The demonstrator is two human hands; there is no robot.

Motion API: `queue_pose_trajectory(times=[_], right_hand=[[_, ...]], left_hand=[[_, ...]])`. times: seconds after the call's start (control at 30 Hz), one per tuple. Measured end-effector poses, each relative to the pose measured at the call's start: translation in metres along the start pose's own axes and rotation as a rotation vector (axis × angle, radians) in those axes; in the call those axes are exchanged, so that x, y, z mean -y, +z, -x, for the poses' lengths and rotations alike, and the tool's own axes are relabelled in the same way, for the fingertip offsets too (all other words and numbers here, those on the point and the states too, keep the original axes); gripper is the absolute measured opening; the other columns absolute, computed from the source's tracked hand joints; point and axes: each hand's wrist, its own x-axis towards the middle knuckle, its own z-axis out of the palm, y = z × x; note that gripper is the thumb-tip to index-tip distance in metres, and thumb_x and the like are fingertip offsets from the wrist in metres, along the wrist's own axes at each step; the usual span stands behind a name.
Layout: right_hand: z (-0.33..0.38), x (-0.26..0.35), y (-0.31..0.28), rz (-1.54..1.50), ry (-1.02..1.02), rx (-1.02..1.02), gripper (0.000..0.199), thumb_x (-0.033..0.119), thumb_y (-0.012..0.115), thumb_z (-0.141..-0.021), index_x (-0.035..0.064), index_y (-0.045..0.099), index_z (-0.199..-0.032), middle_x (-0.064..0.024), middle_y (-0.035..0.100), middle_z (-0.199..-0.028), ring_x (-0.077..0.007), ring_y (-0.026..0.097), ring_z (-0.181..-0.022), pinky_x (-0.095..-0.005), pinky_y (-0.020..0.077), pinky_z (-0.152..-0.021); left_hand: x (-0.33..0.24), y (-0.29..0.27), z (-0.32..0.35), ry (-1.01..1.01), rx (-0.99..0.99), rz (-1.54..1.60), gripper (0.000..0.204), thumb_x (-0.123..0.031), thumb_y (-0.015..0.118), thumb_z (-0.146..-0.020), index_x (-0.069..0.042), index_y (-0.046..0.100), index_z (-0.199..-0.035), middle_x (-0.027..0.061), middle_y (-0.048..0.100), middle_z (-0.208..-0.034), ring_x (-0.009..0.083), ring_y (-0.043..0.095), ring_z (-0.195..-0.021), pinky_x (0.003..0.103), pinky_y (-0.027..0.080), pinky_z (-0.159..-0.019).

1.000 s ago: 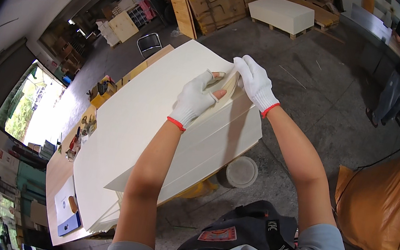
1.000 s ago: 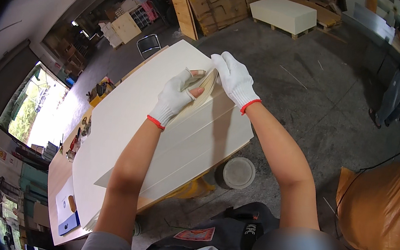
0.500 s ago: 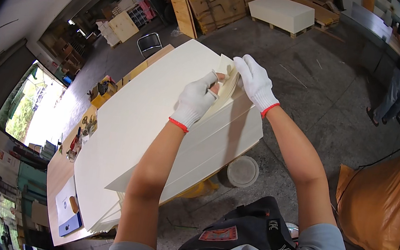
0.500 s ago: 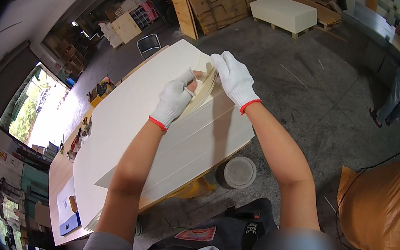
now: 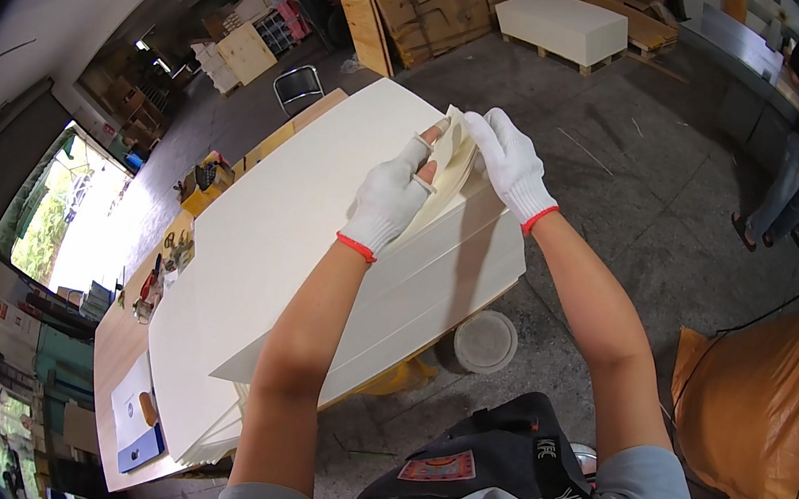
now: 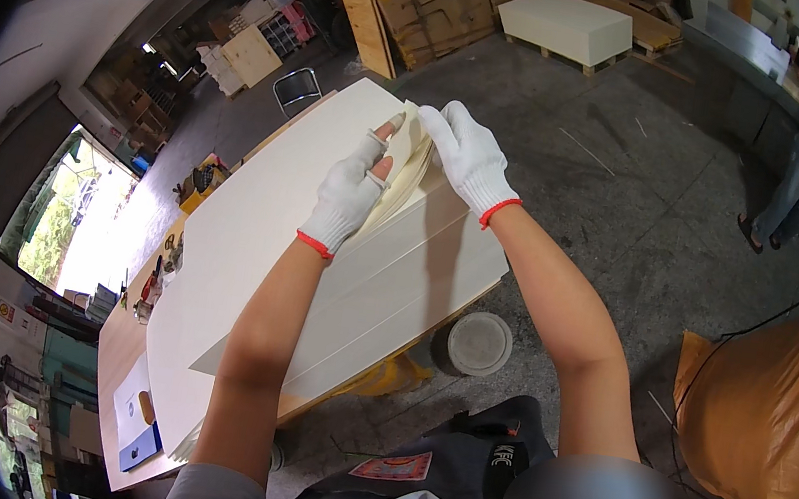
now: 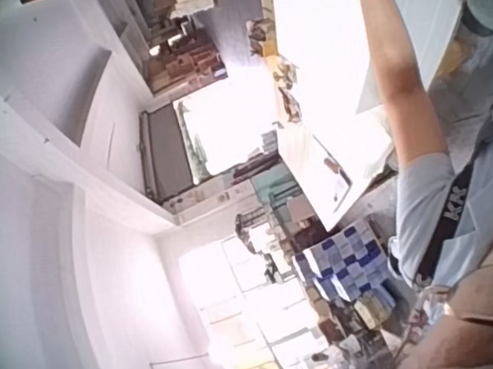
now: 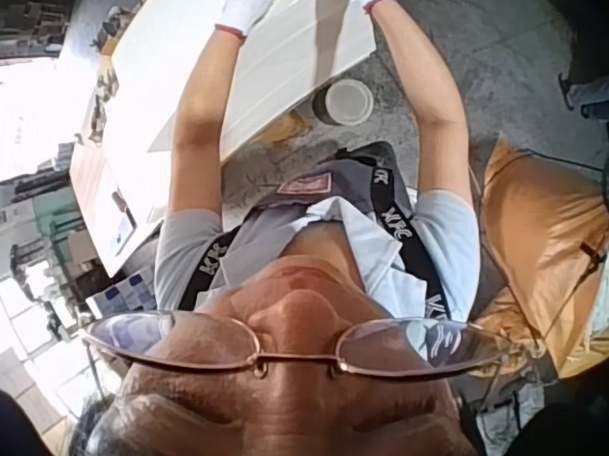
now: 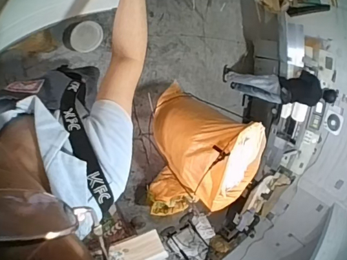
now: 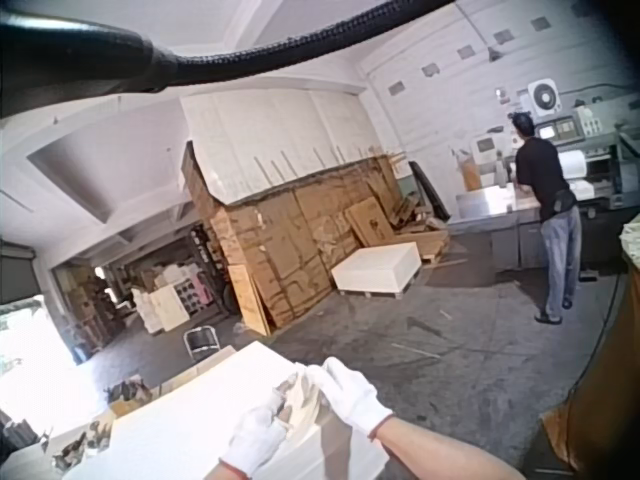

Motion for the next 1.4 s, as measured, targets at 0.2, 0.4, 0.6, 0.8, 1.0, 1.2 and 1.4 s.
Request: queue_pose_trajectory(times=[0.2, 0.4, 0.6, 0.8, 1.0, 1.2, 1.4], right_hand=[[0.000, -0.003, 0.001, -0.009, -0.016, -0.027, 0.055, 0.060, 0.043, -0.096, 0.0066, 0.055, -0.093, -0.0140, 0.060, -0.076, -0.0330, 0.060, -0.078, -0.0402, 0.0454, -0.076], [0.002, 0.002, -0.001, -0.018, 0.051, 0.008, 0.054, 0.059, 0.043, -0.096, 0.0070, 0.055, -0.092, -0.0125, 0.061, -0.074, -0.0308, 0.061, -0.076, -0.0393, 0.0453, -0.075], [0.001, 0.001, -0.003, -0.031, 0.061, 0.011, 0.055, 0.061, 0.043, -0.096, 0.0076, 0.055, -0.092, -0.0124, 0.061, -0.074, -0.0310, 0.061, -0.076, -0.0389, 0.0454, -0.075], [0.001, -0.001, 0.003, -0.009, 0.049, -0.006, 0.053, 0.060, 0.044, -0.096, 0.0084, 0.055, -0.093, -0.0126, 0.061, -0.076, -0.0318, 0.061, -0.076, -0.0394, 0.0455, -0.075], [0.003, -0.004, 0.002, -0.053, 0.076, -0.024, 0.050, 0.057, 0.045, -0.096, 0.0081, 0.054, -0.093, -0.0117, 0.061, -0.076, -0.0294, 0.061, -0.075, -0.0389, 0.0455, -0.074], [0.001, -0.005, 0.003, -0.083, 0.080, -0.027, 0.048, 0.056, 0.046, -0.096, 0.0082, 0.055, -0.092, -0.0097, 0.060, -0.074, -0.0241, 0.061, -0.071, -0.0369, 0.0456, -0.073], [0.002, 0.000, -0.001, -0.127, 0.104, 0.031, 0.051, 0.057, 0.047, -0.095, 0.0068, 0.056, -0.091, -0.0103, 0.062, -0.075, -0.0248, 0.063, -0.073, -0.0377, 0.0467, -0.075]], left_hand=[[-0.008, -0.005, -0.002, -0.020, 0.140, -0.009, 0.030, -0.019, 0.059, -0.097, -0.012, 0.062, -0.126, 0.0140, 0.070, -0.099, 0.0209, 0.065, -0.089, 0.031, 0.050, -0.085], [-0.021, -0.009, 0.000, -0.121, 0.185, -0.099, 0.044, -0.027, 0.076, -0.086, -0.008, 0.063, -0.123, 0.0092, 0.069, -0.090, 0.0110, 0.062, -0.077, 0.029, 0.050, -0.073], [-0.023, -0.008, 0.000, -0.065, 0.151, -0.104, 0.041, -0.028, 0.066, -0.093, -0.015, 0.061, -0.132, 0.0134, 0.072, -0.098, 0.0228, 0.068, -0.087, 0.031, 0.051, -0.081], [-0.003, -0.004, 0.000, -0.005, 0.110, -0.067, 0.035, -0.023, 0.060, -0.096, -0.019, 0.062, -0.131, 0.0164, 0.071, -0.101, 0.0275, 0.069, -0.091, 0.034, 0.051, -0.084], [-0.029, -0.013, 0.002, -0.110, 0.259, -0.092, 0.042, -0.026, 0.071, -0.090, -0.012, 0.061, -0.128, 0.0150, 0.072, -0.106, 0.0236, 0.070, -0.093, 0.034, 0.052, -0.084], [-0.019, -0.008, 0.001, -0.067, 0.179, -0.064, 0.046, -0.027, 0.074, -0.087, -0.012, 0.061, -0.129, 0.0156, 0.072, -0.108, 0.0225, 0.070, -0.097, 0.033, 0.052, -0.085], [-0.018, -0.010, 0.001, -0.056, 0.190, -0.096, 0.047, -0.023, 0.071, -0.087, -0.018, 0.060, -0.133, 0.0168, 0.071, -0.108, 0.0271, 0.070, -0.095, 0.033, 0.053, -0.084]])
